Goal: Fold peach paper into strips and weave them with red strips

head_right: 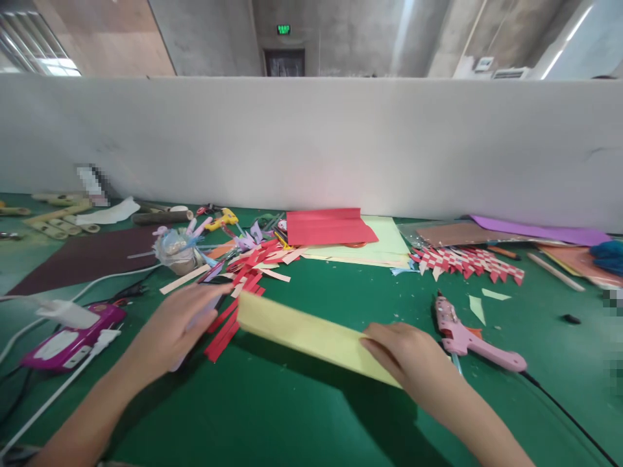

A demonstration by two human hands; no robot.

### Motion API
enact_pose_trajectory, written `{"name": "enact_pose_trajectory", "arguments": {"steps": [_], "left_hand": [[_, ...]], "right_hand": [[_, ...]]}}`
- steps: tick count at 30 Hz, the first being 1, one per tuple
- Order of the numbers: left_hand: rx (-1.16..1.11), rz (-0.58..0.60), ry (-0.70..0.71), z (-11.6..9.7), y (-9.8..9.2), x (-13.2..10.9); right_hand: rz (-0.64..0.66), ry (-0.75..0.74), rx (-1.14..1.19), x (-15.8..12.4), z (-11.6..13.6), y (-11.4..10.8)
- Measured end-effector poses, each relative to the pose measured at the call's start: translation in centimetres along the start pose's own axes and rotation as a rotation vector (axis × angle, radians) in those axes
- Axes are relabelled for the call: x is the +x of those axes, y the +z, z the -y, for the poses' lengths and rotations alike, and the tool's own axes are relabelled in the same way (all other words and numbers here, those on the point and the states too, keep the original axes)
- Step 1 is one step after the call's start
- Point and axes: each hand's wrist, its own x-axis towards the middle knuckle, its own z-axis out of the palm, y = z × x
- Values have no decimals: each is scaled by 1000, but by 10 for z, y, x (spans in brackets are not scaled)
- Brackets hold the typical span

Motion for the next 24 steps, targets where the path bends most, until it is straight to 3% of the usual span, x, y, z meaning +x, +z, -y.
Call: {"name": "enact_pose_trajectory", "arguments": {"steps": [4, 6, 8, 12, 16, 18, 21, 24], "left_hand": [[118, 136, -275, 50, 17, -19], [101, 185, -311, 56, 21, -22], [92, 132, -298, 51, 19, -20], [60, -81, -111, 20, 11, -7], [12, -177, 185, -19, 21, 9], [39, -274, 309, -39, 26, 17], [85, -430, 441, -68, 23, 29], [152, -521, 491, -93, 12, 43]], "right_hand": [[-121, 110, -21, -3, -15, -1], [-184, 135, -35, -1, -14, 0], [-253, 146, -55, 3, -8, 1], [-439, 162, -121, 16, 7, -4], [-691, 221, -212, 27, 17, -17], [-752, 238, -236, 31, 21, -21], [-732, 175, -221, 33, 29, -23], [-566, -18, -150, 34, 40, -23]]}}
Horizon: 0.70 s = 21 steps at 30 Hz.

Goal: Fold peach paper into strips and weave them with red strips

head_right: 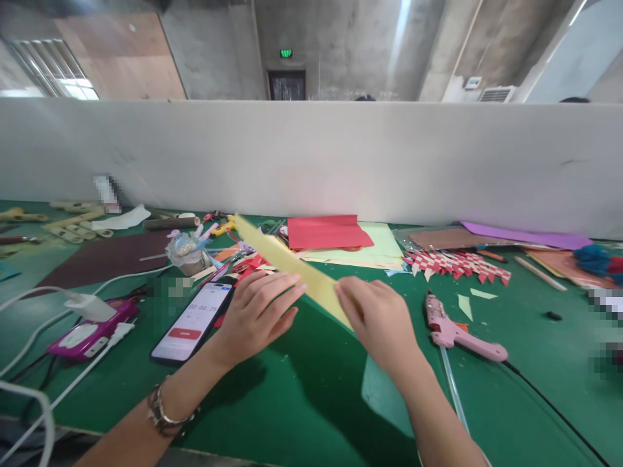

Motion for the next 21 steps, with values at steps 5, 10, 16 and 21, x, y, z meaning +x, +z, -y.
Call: {"name": "enact_pose_trajectory", "arguments": {"steps": [5, 10, 16, 21], "left_hand": [[71, -28, 90, -2, 4, 30], [23, -11, 182, 5, 7, 34], [45, -61, 165, 22, -7, 18], [156, -87, 165, 34, -19, 10]], "right_hand": [[202, -98, 131, 8, 10, -9], [360, -122, 217, 21, 11, -16], [439, -289, 199, 49, 26, -12], [443, -363, 221, 68, 36, -6]]}}
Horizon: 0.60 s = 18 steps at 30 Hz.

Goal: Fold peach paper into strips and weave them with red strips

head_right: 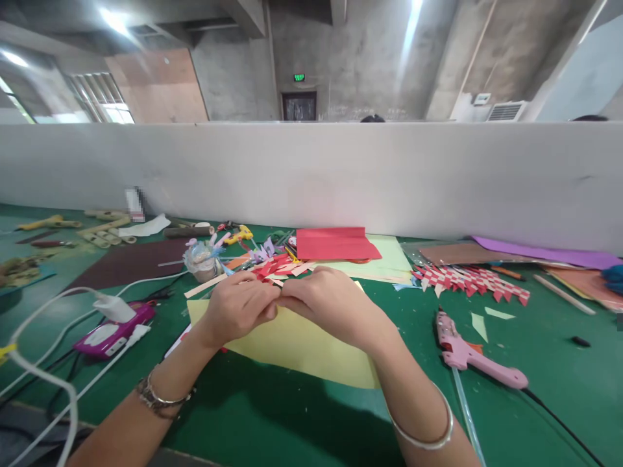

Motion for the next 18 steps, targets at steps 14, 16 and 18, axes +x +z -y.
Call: {"name": "enact_pose_trajectory", "arguments": {"steps": [14, 16, 18], "left_hand": [[-24, -31, -48, -3, 7, 12], [-18, -32, -10, 0, 7, 16], [-12, -34, 34, 1, 6, 20]], "right_hand": [[-75, 3, -32, -5, -6, -2], [-96, 23, -38, -7, -7, -3], [-117, 34, -39, -9, -8, -5]]}}
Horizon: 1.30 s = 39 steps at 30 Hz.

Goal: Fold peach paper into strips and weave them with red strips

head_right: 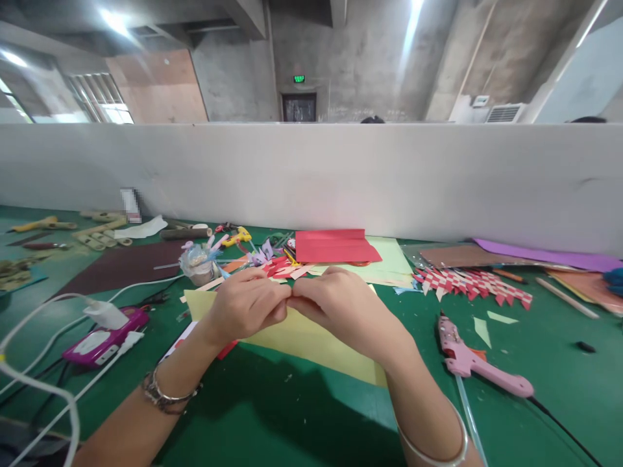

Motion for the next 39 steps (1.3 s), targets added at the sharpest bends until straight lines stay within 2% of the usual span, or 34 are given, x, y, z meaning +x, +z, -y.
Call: {"name": "enact_pose_trajectory", "arguments": {"steps": [5, 11, 18, 22, 25, 30, 34, 39], "left_hand": [[-24, -24, 6, -3, 4, 11], [-48, -46, -141, -4, 8, 28], [-76, 76, -170, -5, 13, 38], [-51, 3, -129, -10, 20, 39], [-56, -70, -115, -11, 23, 34], [-78, -121, -106, -5, 26, 17], [-23, -88, -93, 4, 23, 1], [56, 7, -93, 22, 0, -22]], "right_hand": [[-13, 37, 18, -8, -2, -9], [-99, 56, 2, -11, -9, -19], [-118, 136, -73, -18, -14, -28], [-114, 118, -45, -14, -11, -25], [-87, 76, -29, -13, -11, -23], [-51, 58, -82, -19, -17, -26], [-60, 82, -90, -27, -27, -33], [-102, 65, -49, -40, -39, -44]]}}
